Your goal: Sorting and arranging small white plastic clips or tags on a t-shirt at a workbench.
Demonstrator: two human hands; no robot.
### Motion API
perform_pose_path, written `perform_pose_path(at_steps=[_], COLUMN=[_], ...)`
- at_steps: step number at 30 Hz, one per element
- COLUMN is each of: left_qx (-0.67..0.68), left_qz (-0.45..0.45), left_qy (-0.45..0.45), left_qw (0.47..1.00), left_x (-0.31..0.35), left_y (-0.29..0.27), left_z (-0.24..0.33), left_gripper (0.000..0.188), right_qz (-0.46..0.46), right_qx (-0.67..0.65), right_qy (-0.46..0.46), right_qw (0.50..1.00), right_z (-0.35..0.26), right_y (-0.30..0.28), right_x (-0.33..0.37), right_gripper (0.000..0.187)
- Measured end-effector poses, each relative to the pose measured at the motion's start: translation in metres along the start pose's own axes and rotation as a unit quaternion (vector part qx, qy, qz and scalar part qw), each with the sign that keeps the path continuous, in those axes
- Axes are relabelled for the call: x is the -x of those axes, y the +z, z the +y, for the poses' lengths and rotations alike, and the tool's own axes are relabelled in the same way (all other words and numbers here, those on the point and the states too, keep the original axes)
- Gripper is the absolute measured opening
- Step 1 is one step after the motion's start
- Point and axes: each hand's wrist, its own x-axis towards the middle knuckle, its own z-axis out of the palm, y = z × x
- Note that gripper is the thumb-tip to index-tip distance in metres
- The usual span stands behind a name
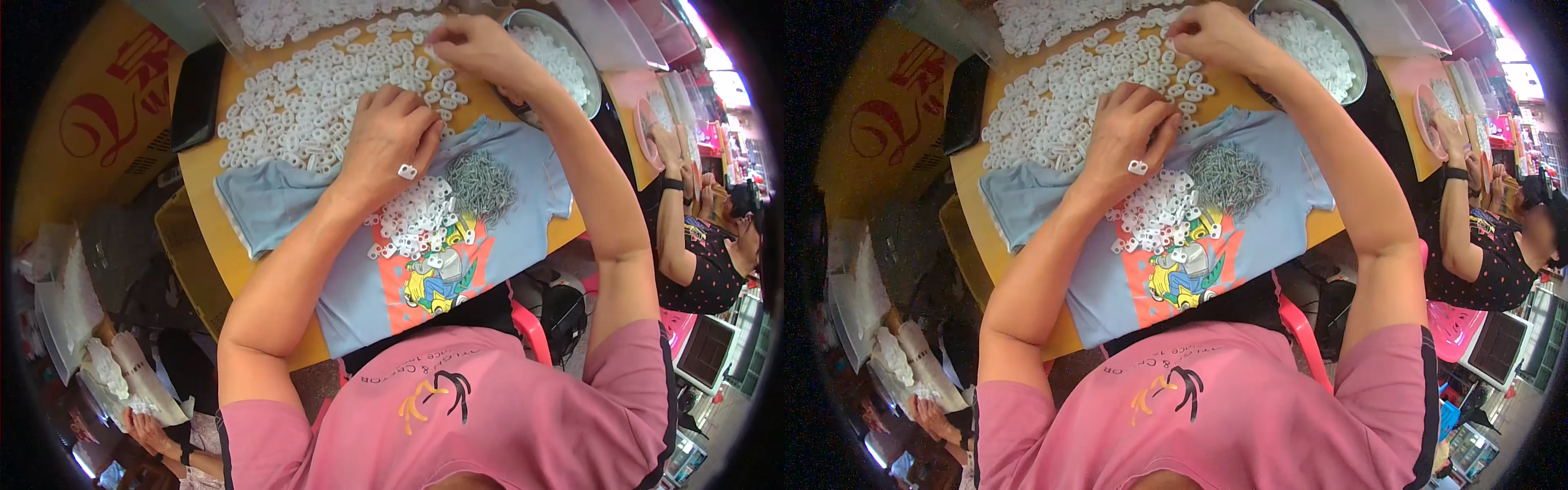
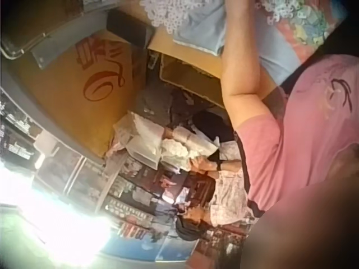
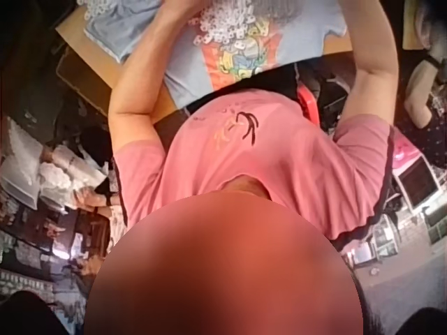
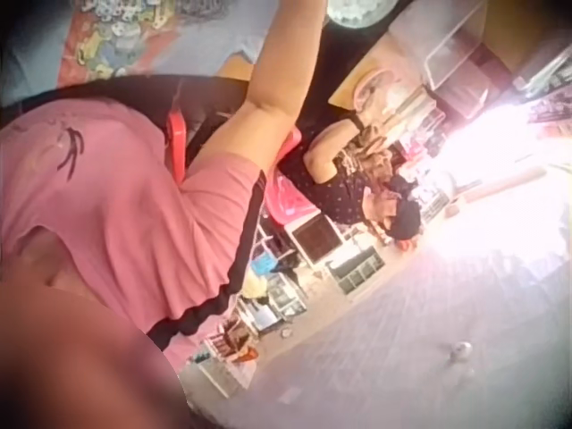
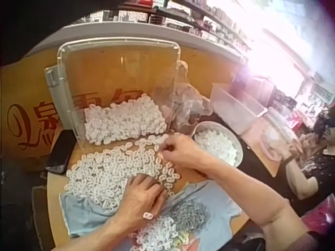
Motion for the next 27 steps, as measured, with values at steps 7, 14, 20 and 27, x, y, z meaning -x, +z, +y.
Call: perform_pose_path(at_steps=[7, 14, 20, 27], left_qx=[-0.005, 0.003, -0.001, 0.001], left_qz=[-0.025, -0.016, -0.026, -0.018], left_qy=[-0.008, -0.019, -0.013, -0.023], left_qw=[1.0, 1.0, 1.0, 1.0], left_x=[0.002, 0.001, 0.001, -0.001], left_y=[-0.006, -0.003, -0.007, -0.006], left_z=[0.001, 0.003, 0.002, 0.004], left_gripper=[0.01, 0.011, 0.011, 0.009], right_qz=[-0.202, -0.161, -0.016, 0.122], right_qx=[-0.257, -0.146, -0.054, 0.197], right_qy=[0.059, -0.105, -0.131, -0.104], right_qw=[0.943, 0.97, 0.99, 0.967], right_z=[-0.053, -0.06, -0.063, -0.006], right_y=[-0.005, 0.029, 0.01, 0.006], right_x=[0.091, 0.129, 0.088, -0.011], right_gripper=[0.023, 0.016, 0.014, 0.024])
